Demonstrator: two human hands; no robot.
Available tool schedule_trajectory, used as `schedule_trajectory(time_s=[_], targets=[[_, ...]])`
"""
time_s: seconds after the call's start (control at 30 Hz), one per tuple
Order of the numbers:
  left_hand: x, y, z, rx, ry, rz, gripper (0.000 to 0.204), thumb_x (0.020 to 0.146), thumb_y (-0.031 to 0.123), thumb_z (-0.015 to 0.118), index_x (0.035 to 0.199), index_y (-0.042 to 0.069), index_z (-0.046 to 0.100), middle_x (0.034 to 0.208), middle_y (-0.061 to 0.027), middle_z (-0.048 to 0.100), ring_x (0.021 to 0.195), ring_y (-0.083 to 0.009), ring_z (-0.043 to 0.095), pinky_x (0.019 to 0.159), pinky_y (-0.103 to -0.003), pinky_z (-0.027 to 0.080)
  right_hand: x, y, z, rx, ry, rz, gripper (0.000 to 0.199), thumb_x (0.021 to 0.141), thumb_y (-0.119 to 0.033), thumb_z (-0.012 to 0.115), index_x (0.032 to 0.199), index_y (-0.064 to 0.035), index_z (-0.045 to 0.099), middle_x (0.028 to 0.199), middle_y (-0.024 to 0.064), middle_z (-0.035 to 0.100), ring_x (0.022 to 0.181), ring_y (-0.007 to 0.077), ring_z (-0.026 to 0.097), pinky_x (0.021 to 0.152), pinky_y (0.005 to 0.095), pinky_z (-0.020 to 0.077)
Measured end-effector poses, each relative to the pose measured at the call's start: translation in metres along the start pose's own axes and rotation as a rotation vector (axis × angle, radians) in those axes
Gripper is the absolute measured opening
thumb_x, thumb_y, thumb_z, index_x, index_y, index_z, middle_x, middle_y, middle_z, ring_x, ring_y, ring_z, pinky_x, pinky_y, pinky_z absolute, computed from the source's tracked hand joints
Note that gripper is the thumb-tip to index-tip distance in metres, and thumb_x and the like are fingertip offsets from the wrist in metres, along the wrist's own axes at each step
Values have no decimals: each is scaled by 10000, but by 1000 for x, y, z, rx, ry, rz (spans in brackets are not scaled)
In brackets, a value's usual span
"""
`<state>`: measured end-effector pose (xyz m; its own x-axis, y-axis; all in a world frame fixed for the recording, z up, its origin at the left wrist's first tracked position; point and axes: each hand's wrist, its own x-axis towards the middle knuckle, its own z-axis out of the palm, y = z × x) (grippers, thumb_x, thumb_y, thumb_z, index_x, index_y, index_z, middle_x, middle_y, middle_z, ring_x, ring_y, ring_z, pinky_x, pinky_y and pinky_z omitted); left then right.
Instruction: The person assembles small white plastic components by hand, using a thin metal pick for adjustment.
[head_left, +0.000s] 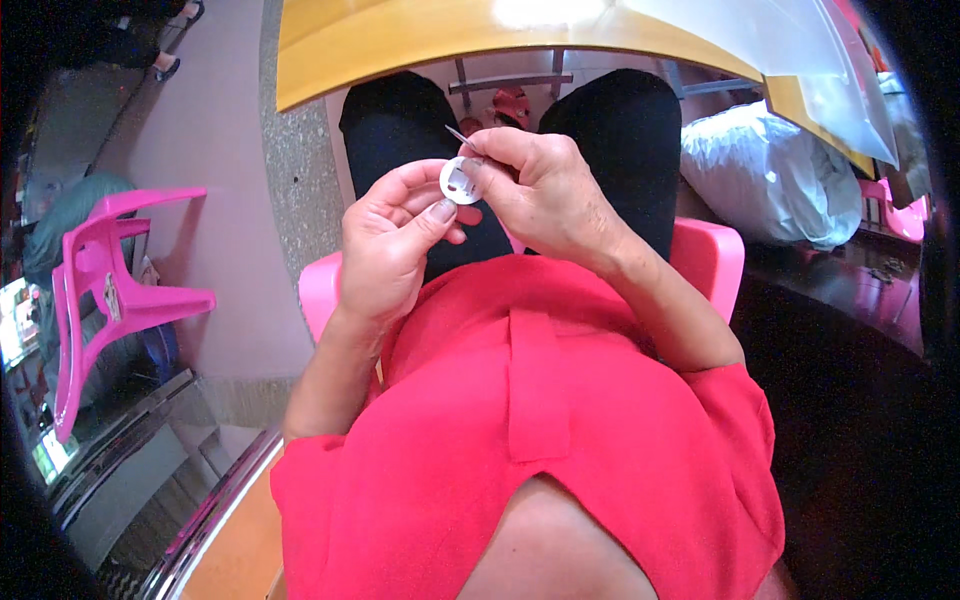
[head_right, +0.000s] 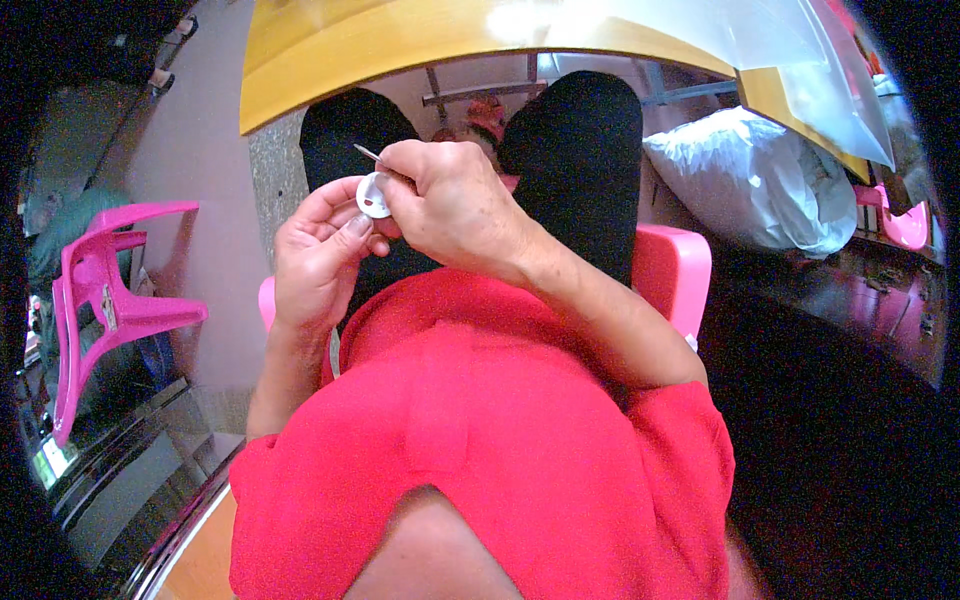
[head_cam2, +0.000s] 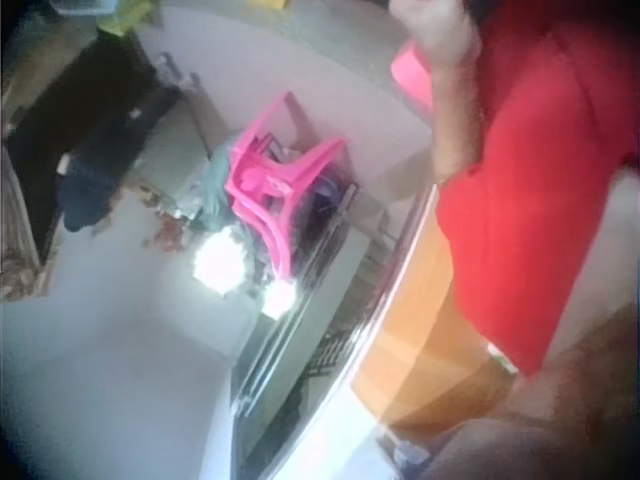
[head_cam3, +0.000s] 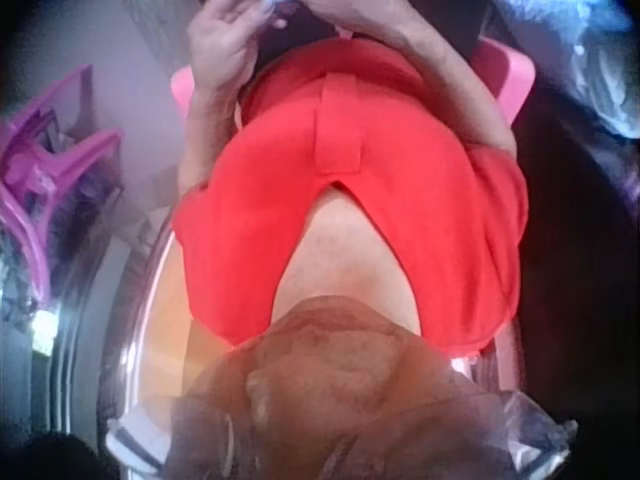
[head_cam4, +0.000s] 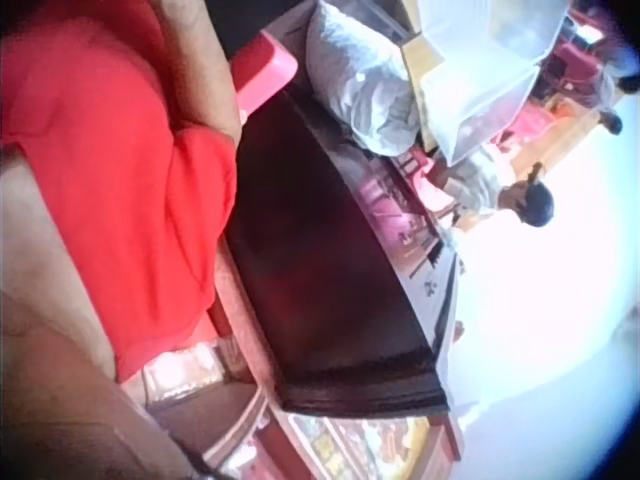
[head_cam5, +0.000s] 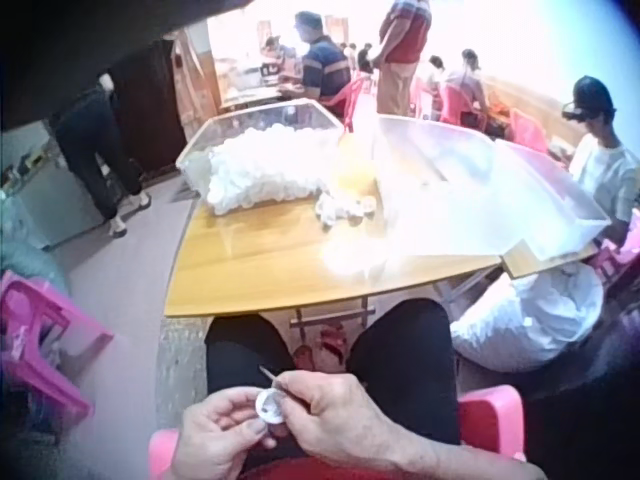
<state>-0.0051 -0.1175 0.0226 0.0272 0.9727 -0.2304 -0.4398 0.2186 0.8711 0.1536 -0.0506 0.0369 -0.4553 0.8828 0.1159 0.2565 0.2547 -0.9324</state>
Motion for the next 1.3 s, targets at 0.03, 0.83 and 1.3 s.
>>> schedule_trajectory(time_s=[0.03,0.83,1.3], targets=[[-3,-3,-3,-20,2,6,275,882,30,575,1143,-45,539,987,-124,650,814,-177,644,665,-252,513,-3,-2,2,2,-4,6,141,817,-108,572,838,7,651,690,204,623,623,296,657,558,364,503],[-71,3,-54,-151,-16,36,322,856,-6,599,1168,-54,536,1014,-167,638,880,-228,648,762,-297,542,-64,-26,45,-97,-231,-9,246,867,6,521,1102,48,583,708,115,612,640,146,613,571,251,484],[-75,-7,-57,-10,-51,184,410,816,-77,620,1213,-6,544,1028,-125,644,897,-171,637,810,-274,530,-74,-25,49,-181,-184,-205,296,816,49,561,1109,28,597,709,161,622,632,188,645,577,276,501]])
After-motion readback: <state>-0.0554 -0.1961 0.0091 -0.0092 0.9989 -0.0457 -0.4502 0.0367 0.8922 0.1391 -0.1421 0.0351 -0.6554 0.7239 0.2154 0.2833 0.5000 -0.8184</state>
